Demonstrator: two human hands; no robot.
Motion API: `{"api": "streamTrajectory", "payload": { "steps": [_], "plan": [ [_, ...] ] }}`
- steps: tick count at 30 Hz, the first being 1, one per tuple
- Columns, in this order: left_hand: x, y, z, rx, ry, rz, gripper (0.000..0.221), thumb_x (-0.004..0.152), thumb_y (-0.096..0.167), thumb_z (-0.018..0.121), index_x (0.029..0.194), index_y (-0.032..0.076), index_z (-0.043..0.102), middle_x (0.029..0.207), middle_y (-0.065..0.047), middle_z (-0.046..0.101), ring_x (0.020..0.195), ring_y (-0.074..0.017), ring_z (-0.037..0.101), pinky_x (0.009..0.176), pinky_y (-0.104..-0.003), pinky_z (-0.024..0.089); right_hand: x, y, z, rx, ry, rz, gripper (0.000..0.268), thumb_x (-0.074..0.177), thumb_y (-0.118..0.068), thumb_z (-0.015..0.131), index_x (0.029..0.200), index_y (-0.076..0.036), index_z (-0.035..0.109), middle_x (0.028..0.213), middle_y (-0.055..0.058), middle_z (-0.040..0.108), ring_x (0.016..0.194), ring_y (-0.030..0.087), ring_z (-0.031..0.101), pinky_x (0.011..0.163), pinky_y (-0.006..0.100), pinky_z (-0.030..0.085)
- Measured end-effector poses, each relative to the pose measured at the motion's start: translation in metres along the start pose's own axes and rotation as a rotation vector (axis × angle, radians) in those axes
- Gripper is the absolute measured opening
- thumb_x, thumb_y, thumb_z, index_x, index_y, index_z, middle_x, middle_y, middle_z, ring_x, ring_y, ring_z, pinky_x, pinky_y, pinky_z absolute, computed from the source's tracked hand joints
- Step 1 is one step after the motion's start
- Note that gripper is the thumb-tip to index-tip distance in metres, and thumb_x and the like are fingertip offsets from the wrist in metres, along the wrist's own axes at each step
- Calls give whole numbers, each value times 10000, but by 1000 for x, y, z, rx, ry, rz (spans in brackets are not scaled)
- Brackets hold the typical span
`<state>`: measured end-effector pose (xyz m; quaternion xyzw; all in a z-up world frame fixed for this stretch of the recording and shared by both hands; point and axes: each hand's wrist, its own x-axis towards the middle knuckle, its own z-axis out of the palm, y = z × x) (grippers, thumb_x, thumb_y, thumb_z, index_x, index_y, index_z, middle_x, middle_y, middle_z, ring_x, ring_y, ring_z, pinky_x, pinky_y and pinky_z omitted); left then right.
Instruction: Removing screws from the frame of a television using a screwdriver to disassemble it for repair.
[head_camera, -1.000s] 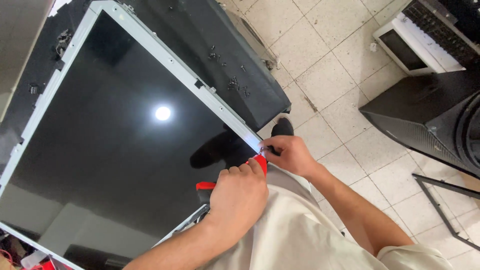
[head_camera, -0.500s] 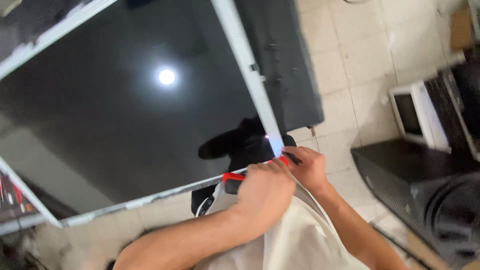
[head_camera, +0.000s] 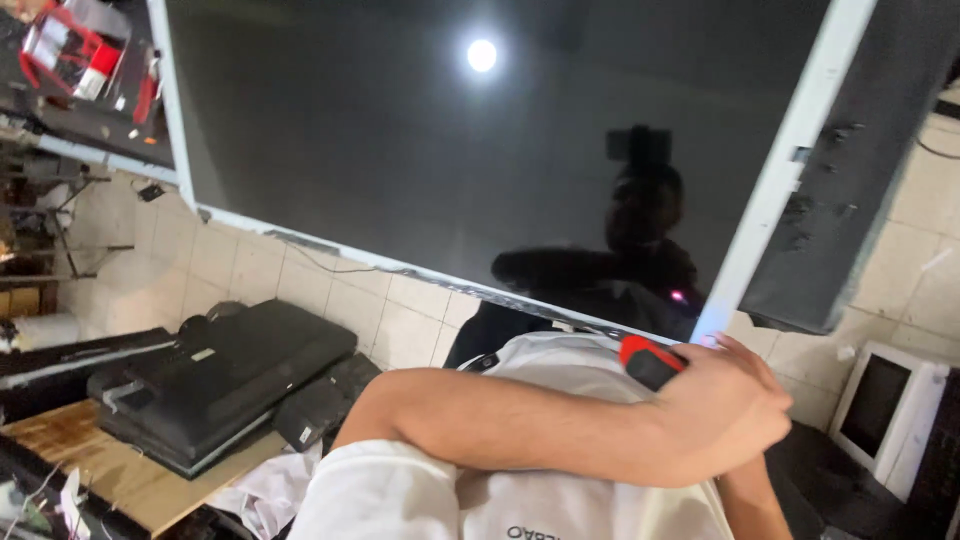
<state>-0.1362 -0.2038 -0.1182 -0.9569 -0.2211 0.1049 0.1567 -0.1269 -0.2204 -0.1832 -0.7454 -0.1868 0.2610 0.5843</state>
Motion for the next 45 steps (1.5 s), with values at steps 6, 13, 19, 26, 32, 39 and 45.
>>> {"api": "streamTrajectory", "payload": {
  "steps": [6,13,19,26,32,39,45],
  "plan": [
    [-2,-43,1,-231,201,329,280,881,57,631,1059,-34,827,1286,-537,651,1112,-698,673,782,-716,601,9,-6,29,-88,2,-58,433,1008,-298,719,1327,-10,766,1169,115,671,1090,205,636,1016,358,498],
    [8,-64,-15,-119,213,471,232,853,96,648,943,-40,814,1063,-415,753,943,-611,754,769,-648,675,11,3,38,-205,19,-89,330,1046,-231,769,1299,-20,787,1057,87,607,994,187,571,936,343,463],
    [5,-45,-7,-375,194,358,213,815,85,667,920,-7,828,1182,-518,702,1082,-723,710,724,-720,552,6,7,23,-304,74,-103,244,1078,-173,812,1275,-28,805,960,63,552,911,171,515,868,329,433],
    [-1,15,1,145,-36,-23,434,1108,95,404,1368,-92,697,1443,-356,650,1321,-520,652,1005,-634,621,-10,24,-13,-419,159,-93,151,1116,-105,862,1247,-39,826,848,34,489,815,152,449,789,313,397],
    [-7,-164,-46,-539,160,415,300,850,37,670,1118,-55,767,1169,-368,750,758,-407,728,531,-590,476,-6,46,-27,-476,197,-121,95,1149,-47,904,1223,-47,844,752,9,434,732,135,394,721,300,367],
    [-41,-284,-10,-916,-112,108,358,859,545,598,904,190,622,766,-13,743,719,-344,734,530,-475,503,1,74,-46,-860,121,69,177,1226,-373,766,1298,-237,853,932,23,722,889,222,710,876,378,514],
    [-98,-352,39,-1071,55,-240,305,846,326,790,799,225,506,642,98,515,569,-141,494,511,-283,393,-3,104,-60,-694,245,50,134,1342,-212,789,1386,-95,839,1083,84,740,952,227,676,893,367,499]
  ]
}}
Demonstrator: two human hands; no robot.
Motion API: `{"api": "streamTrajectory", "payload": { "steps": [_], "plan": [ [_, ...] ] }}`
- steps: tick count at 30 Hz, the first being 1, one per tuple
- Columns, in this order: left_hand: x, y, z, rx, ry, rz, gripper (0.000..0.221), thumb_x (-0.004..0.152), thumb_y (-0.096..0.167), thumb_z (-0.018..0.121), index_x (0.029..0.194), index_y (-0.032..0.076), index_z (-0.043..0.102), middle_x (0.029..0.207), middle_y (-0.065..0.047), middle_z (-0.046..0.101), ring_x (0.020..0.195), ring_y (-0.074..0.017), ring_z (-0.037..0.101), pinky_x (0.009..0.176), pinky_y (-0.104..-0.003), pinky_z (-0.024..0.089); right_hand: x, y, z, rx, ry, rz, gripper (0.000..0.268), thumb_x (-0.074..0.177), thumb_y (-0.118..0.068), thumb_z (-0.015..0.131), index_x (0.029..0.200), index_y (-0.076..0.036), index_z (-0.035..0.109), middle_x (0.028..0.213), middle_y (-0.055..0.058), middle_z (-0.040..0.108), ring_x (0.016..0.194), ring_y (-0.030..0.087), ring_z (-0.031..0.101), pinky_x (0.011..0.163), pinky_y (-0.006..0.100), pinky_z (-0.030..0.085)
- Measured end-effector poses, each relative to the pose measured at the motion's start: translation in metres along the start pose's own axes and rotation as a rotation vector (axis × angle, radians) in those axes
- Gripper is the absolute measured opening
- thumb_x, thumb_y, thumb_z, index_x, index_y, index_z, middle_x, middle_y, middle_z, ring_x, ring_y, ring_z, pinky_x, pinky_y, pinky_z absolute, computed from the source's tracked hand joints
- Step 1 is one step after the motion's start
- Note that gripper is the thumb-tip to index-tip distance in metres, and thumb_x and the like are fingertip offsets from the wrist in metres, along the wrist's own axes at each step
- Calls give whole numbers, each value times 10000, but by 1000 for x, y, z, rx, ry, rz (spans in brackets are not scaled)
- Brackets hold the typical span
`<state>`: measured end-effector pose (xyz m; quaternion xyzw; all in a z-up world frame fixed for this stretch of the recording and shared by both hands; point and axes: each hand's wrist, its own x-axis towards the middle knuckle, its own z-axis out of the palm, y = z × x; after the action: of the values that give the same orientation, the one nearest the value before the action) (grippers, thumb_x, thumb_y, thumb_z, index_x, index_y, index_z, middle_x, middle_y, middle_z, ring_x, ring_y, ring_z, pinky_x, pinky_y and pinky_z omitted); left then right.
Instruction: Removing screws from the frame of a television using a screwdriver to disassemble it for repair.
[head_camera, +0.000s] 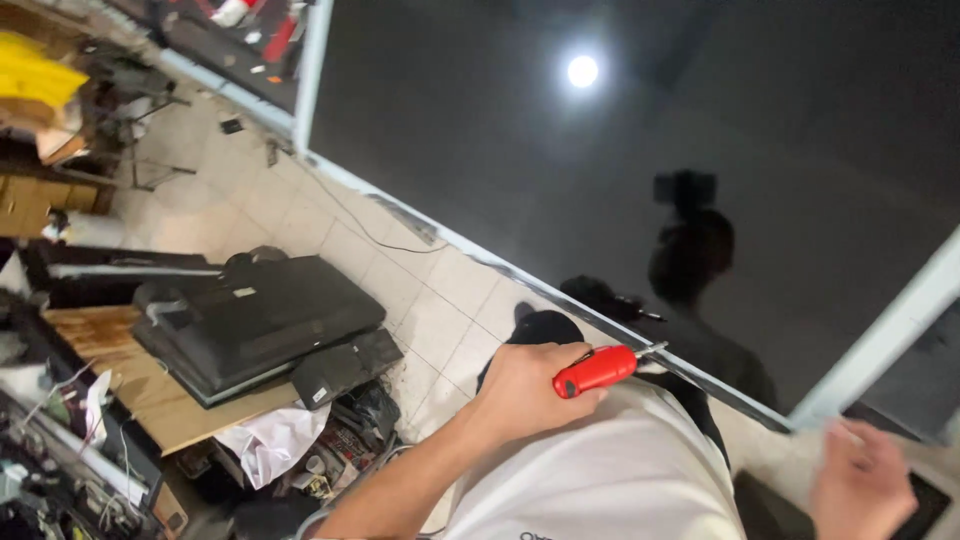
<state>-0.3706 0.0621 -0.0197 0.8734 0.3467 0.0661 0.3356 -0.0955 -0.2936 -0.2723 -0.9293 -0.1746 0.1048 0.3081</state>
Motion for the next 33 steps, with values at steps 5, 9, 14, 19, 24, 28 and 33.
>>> {"api": "streamTrajectory", "payload": {
  "steps": [5,9,14,19,24,28,33],
  "plan": [
    [-16,-56,-49,-81,-58,-195,325,882,374,760,803,233,478,658,101,508,609,-160,434,579,-295,394,34,54,6,1335,-501,376,237,1399,-529,453,1425,-411,658,816,-197,474,660,29,413,566,224,327],
    [-35,-117,-82,-115,42,-183,285,885,365,781,816,241,533,668,106,524,596,-167,425,570,-299,426,66,65,86,2629,-1291,312,457,1161,-209,703,1602,-88,703,1339,197,714,1163,249,584,800,461,539],
    [-60,-202,-121,-177,211,-329,262,861,427,766,1041,244,712,872,77,718,717,-134,651,682,-292,517,35,-108,88,2027,-385,466,159,1178,-151,738,1321,-102,784,1430,-9,766,1165,77,683,1039,205,554],
    [-47,-274,-188,-285,210,-1030,716,735,658,759,1367,325,812,1003,83,872,906,-74,790,902,-239,598,-16,-352,99,1617,-534,474,392,1214,-390,746,897,-226,583,909,-87,493,849,64,434,805,238,338],
    [-25,-316,-248,-162,251,-823,768,898,478,803,1562,170,567,986,-88,748,857,-345,700,833,-434,539,-47,-554,162,149,-700,233,281,971,-318,743,1158,-173,895,1005,7,782,865,171,598,796,337,476],
    [-2,-310,-265,-226,331,-932,689,916,417,828,1520,125,676,1166,-221,815,1080,-407,810,808,-435,647,-61,-594,267,482,-754,-452,243,873,-68,944,1091,-157,886,967,51,876,908,195,829,817,326,644],
    [14,-318,-262,-272,346,-965,614,887,360,866,1434,104,755,998,-204,813,795,-307,784,590,-367,580,-81,-687,345,722,-1347,457,271,1018,-270,738,1190,-100,862,561,-97,277,461,28,241,400,176,230]
  ]
}}
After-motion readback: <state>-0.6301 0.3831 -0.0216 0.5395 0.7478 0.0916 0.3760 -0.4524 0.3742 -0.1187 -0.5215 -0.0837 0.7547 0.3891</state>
